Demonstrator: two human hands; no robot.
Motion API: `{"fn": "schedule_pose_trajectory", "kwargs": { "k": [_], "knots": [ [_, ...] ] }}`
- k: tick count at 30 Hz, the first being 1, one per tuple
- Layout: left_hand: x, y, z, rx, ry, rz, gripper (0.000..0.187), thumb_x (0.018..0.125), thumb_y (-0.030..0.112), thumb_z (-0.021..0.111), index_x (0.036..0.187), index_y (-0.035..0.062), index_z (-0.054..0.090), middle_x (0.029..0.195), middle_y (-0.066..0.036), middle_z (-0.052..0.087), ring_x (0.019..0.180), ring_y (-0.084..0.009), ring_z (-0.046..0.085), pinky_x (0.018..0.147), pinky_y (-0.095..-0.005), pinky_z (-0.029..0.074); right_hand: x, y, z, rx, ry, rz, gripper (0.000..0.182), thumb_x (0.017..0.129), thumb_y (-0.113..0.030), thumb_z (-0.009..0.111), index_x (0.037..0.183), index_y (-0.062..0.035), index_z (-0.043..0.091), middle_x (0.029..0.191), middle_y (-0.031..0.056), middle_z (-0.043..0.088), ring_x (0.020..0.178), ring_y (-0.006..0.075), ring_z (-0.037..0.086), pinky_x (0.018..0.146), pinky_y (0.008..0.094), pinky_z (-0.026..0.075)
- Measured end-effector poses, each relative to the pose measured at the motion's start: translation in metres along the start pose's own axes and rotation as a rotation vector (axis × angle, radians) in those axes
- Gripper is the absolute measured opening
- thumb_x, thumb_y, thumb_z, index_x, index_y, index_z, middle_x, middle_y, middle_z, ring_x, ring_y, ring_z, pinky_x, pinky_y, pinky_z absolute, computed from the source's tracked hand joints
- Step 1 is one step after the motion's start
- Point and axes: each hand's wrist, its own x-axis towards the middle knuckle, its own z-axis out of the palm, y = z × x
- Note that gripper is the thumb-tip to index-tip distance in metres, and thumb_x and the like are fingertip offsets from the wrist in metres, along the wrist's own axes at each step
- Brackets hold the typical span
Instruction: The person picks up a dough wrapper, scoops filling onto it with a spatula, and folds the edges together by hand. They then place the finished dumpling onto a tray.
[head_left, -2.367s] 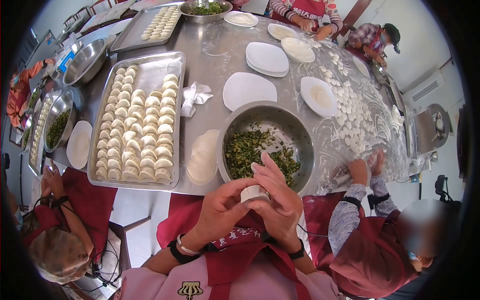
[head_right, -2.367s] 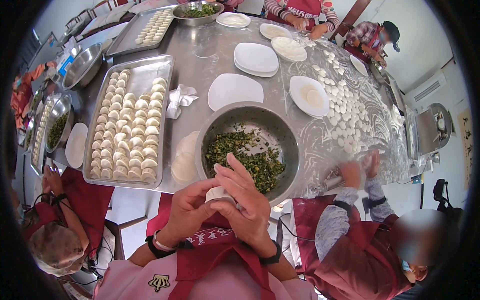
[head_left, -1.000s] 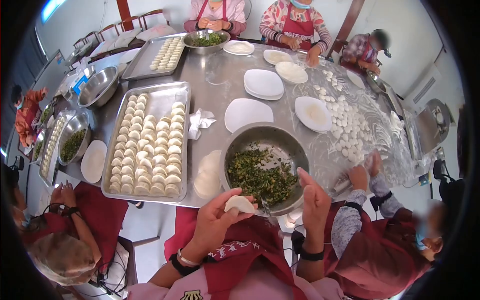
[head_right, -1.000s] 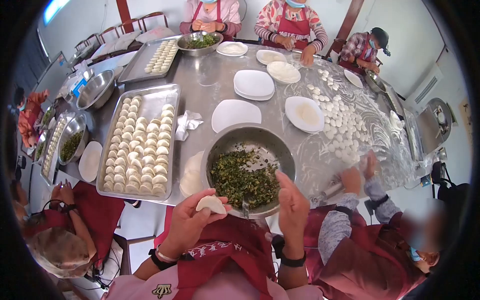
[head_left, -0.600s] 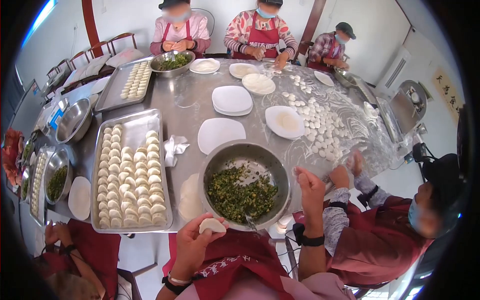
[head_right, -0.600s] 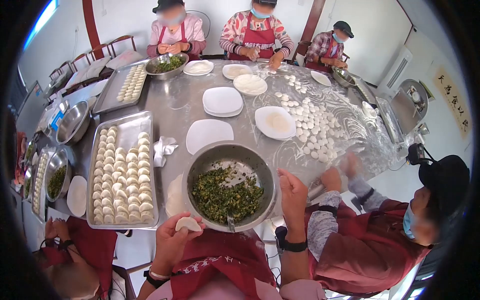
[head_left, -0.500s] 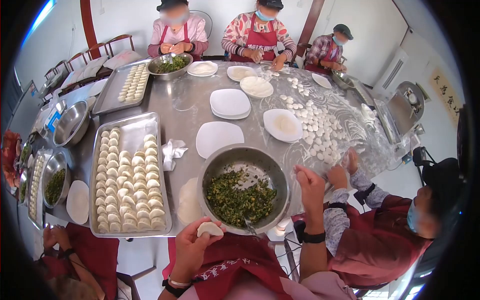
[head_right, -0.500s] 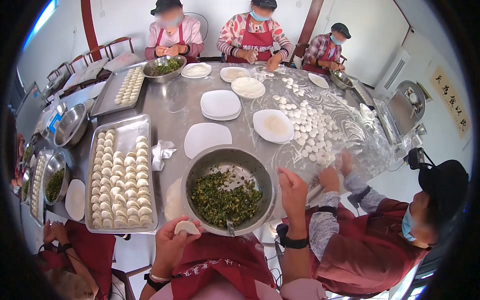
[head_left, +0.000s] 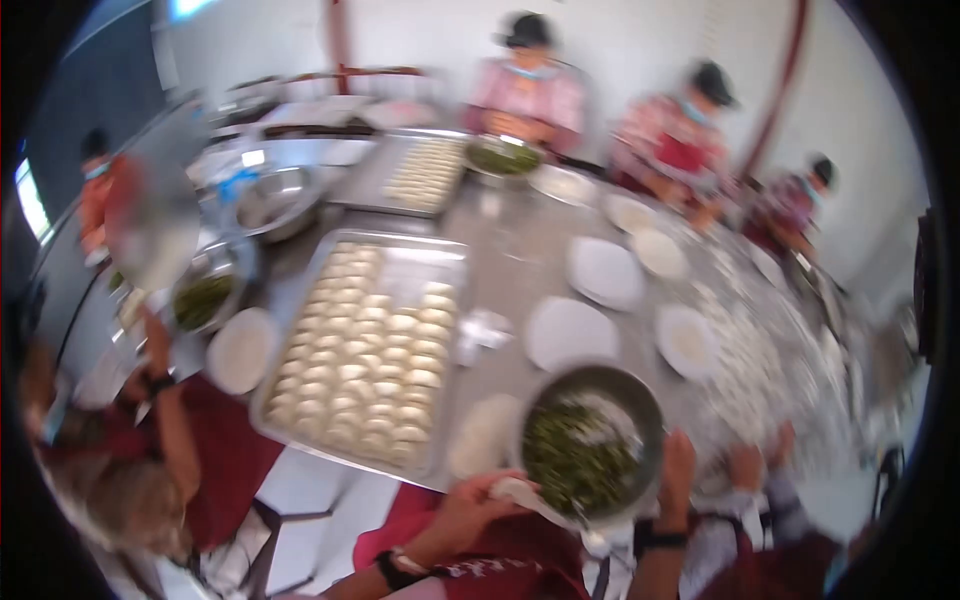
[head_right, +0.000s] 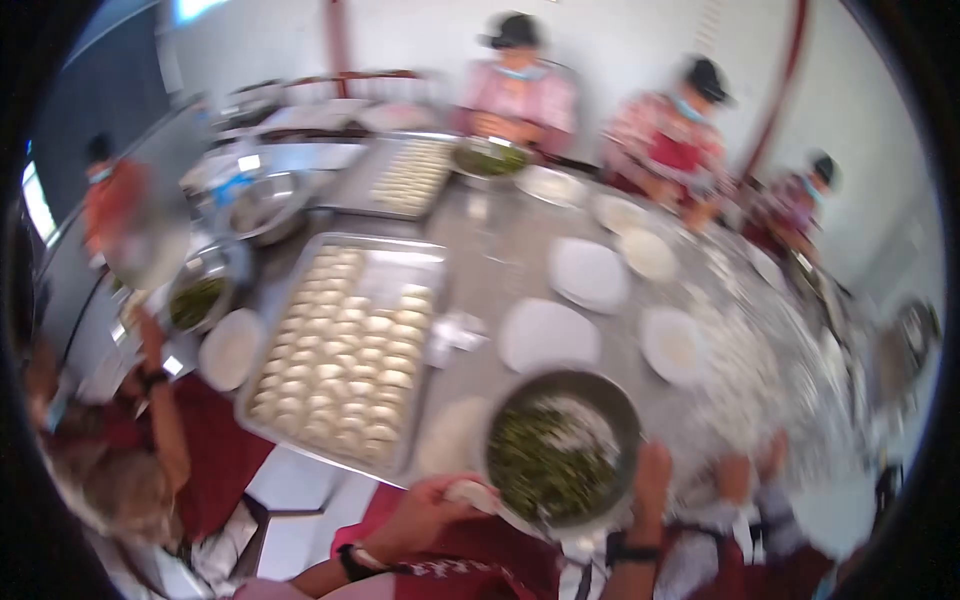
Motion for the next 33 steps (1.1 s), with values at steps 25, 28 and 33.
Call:
{"fn": "schedule_pose_trajectory", "kwargs": {
  "k": [25,28,33],
  "knots": [
    [0.031,-0.019,-0.012,-0.127,-0.120,0.127,0.048,0.100,0.006,0.055,0.145,-0.0027,0.041,0.132,-0.015,0.059,0.122,-0.0207,0.058,0.107,-0.0331,0.047,0.134,-0.002,0.033,0.183,-0.332,-0.154,0.035,0.099,-0.029,0.051,0.079,0.0001,0.056,0.073,0.0060,0.056,0.070,0.0190,0.052,0.064,0.0369,0.044],
    [0.022,0.000,-0.007,-0.115,-0.111,0.109,0.048,0.101,0.005,0.053,0.146,-0.0038,0.039,0.134,-0.018,0.059,0.125,-0.0238,0.058,0.109,-0.0347,0.046,0.148,-0.059,0.020,0.425,-0.288,-0.024,0.026,0.094,-0.019,0.054,0.074,-0.0027,0.054,0.066,-0.0005,0.050,0.060,0.0114,0.044,0.052,0.0333,0.037],
    [0.011,0.019,-0.007,-0.114,0.010,0.098,0.045,0.099,0.001,0.053,0.142,-0.0060,0.043,0.132,-0.019,0.060,0.120,-0.0266,0.062,0.105,-0.0359,0.049,0.227,-0.050,0.025,0.203,-0.144,-0.281,0.024,0.082,-0.013,0.057,0.066,0.0034,0.054,0.055,0.0102,0.050,0.051,0.0167,0.050,0.049,0.0356,0.040]
  ]
}}
